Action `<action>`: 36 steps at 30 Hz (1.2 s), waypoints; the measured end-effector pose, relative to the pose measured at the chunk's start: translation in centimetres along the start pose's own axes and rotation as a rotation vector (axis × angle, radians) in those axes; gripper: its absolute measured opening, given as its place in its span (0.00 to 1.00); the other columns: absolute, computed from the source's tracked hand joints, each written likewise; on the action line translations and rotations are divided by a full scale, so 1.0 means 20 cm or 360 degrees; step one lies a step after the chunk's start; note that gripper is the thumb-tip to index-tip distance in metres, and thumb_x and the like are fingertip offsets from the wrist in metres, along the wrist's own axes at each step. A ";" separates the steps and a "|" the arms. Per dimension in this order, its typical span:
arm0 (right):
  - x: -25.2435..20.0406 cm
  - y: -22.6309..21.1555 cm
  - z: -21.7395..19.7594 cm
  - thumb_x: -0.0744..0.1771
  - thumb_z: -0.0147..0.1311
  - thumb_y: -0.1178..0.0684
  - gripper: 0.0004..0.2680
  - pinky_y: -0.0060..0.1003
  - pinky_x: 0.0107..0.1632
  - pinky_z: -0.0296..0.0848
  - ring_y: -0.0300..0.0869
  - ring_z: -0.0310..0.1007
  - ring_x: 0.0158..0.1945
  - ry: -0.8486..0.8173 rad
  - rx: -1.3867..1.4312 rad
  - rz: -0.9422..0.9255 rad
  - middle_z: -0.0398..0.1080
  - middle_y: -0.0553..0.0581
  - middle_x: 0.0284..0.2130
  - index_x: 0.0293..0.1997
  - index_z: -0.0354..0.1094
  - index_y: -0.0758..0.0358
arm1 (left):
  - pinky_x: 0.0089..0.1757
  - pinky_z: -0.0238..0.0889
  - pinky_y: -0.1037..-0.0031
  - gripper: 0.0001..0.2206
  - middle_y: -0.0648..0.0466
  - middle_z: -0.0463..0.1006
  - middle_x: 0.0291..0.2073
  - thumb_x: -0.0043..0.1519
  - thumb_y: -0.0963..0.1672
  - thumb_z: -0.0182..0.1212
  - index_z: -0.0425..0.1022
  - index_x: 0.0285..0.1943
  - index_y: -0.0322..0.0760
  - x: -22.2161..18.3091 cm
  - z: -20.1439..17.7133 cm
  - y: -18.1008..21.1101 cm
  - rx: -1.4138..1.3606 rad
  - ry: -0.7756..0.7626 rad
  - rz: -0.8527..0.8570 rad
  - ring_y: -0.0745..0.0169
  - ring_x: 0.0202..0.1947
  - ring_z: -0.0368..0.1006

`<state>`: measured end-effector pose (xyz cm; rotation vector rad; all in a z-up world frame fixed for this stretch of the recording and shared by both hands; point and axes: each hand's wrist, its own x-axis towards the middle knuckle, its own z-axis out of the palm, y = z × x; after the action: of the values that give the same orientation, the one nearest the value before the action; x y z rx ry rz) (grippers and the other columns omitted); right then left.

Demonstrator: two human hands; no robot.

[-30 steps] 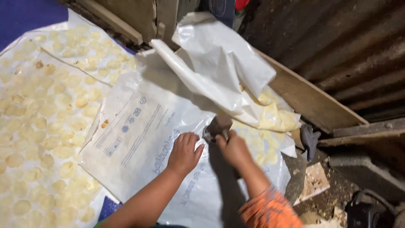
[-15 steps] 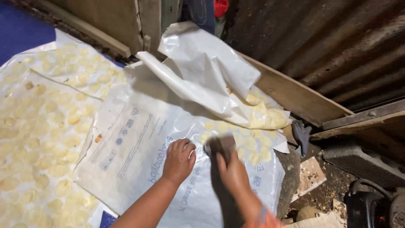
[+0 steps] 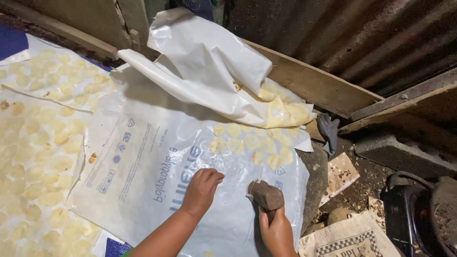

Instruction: Cracking nut shells with a stone, extracting kernels, hammering items on a plastic sheet, and roasting nuts in a pan.

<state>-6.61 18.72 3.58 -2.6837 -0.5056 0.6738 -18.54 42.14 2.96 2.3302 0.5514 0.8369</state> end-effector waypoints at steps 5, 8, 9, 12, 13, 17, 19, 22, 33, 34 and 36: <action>0.07 -0.14 -0.16 0.66 0.51 0.40 0.17 0.52 0.39 0.74 0.60 0.79 0.34 -0.0020 0.0002 0.0015 0.79 0.65 0.34 0.56 0.61 0.58 | 0.49 0.65 0.67 0.12 0.56 0.77 0.43 0.58 0.38 0.60 0.76 0.50 0.40 0.17 0.18 0.01 -0.0060 -0.0079 0.0075 0.56 0.46 0.72; 0.11 -0.36 -0.44 0.67 0.50 0.42 0.13 0.43 0.36 0.74 0.50 0.78 0.31 0.0013 0.0164 -0.0036 0.78 0.59 0.31 0.50 0.67 0.59 | 0.50 0.64 0.66 0.14 0.55 0.79 0.41 0.58 0.40 0.63 0.74 0.52 0.40 0.29 0.28 0.03 -0.0089 -0.0126 0.0086 0.55 0.44 0.72; 0.12 -0.43 -0.53 0.67 0.52 0.47 0.10 0.37 0.30 0.74 0.43 0.77 0.26 0.0135 0.0260 -0.0143 0.77 0.56 0.27 0.49 0.69 0.60 | 0.50 0.63 0.65 0.15 0.56 0.80 0.40 0.57 0.41 0.65 0.73 0.53 0.40 0.33 0.31 0.04 -0.0085 -0.0165 0.0052 0.55 0.43 0.73; -0.01 -0.61 -0.78 0.68 0.53 0.54 0.07 0.33 0.19 0.65 0.40 0.68 0.15 0.0602 0.0770 -0.0601 0.70 0.54 0.16 0.45 0.63 0.68 | 0.49 0.63 0.66 0.17 0.57 0.77 0.34 0.56 0.41 0.67 0.72 0.54 0.40 0.37 0.36 0.04 -0.0097 -0.0107 0.0029 0.57 0.40 0.71; 0.01 -0.60 -0.76 0.68 0.53 0.54 0.07 0.33 0.19 0.65 0.40 0.68 0.15 0.0599 0.0774 -0.0588 0.70 0.54 0.16 0.45 0.63 0.68 | 0.49 0.63 0.66 0.17 0.57 0.77 0.34 0.56 0.41 0.67 0.72 0.54 0.40 0.34 0.36 0.04 -0.0098 -0.0120 0.0028 0.57 0.40 0.71; 0.19 -0.47 -0.44 0.64 0.55 0.58 0.05 0.33 0.24 0.74 0.43 0.76 0.22 0.0745 0.0920 -0.0812 0.74 0.60 0.23 0.38 0.69 0.71 | 0.49 0.62 0.65 0.10 0.57 0.76 0.39 0.56 0.42 0.67 0.74 0.44 0.41 0.29 0.26 0.02 0.0029 -0.0038 0.0042 0.56 0.42 0.70; 0.31 -0.43 -0.26 0.62 0.58 0.55 0.10 0.39 0.29 0.78 0.49 0.82 0.29 0.0668 0.0696 -0.0629 0.79 0.67 0.29 0.39 0.72 0.74 | 0.47 0.63 0.65 0.07 0.56 0.74 0.39 0.56 0.41 0.66 0.74 0.40 0.40 0.25 0.19 0.01 0.0067 0.0037 0.0027 0.54 0.40 0.69; 0.37 -0.48 -0.18 0.67 0.50 0.39 0.26 0.65 0.46 0.77 0.70 0.78 0.45 0.0094 -0.0087 -0.0270 0.74 0.82 0.38 0.63 0.55 0.77 | 0.46 0.69 0.65 0.08 0.51 0.77 0.41 0.68 0.46 0.57 0.77 0.49 0.40 0.19 0.05 -0.01 0.0088 -0.0218 -0.0023 0.50 0.45 0.75; 0.18 0.07 0.03 0.64 0.56 0.44 0.18 0.57 0.38 0.73 0.68 0.76 0.35 0.0339 -0.0056 -0.0177 0.77 0.70 0.33 0.54 0.61 0.63 | 0.47 0.67 0.69 0.12 0.58 0.76 0.45 0.56 0.38 0.67 0.81 0.48 0.40 0.01 -0.07 -0.01 0.0148 0.0043 -0.0146 0.61 0.42 0.72; 0.18 0.02 -0.02 0.64 0.56 0.44 0.18 0.57 0.38 0.73 0.68 0.76 0.35 0.0351 -0.0055 -0.0180 0.77 0.70 0.33 0.54 0.61 0.63 | 0.47 0.67 0.69 0.12 0.58 0.76 0.45 0.56 0.38 0.67 0.81 0.48 0.40 0.04 -0.05 -0.02 0.0144 0.0051 -0.0137 0.61 0.42 0.72; 0.11 -0.05 -0.08 0.66 0.52 0.42 0.21 0.55 0.41 0.75 0.64 0.79 0.39 0.0101 0.0081 0.0058 0.78 0.69 0.39 0.63 0.56 0.58 | 0.48 0.67 0.70 0.14 0.58 0.76 0.46 0.57 0.38 0.63 0.80 0.52 0.41 0.01 -0.02 -0.03 0.0036 -0.0079 -0.0198 0.60 0.48 0.72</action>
<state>-4.23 20.10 4.53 -2.6630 -0.4186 0.6010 -18.69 42.81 2.96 2.3042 0.6800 0.7164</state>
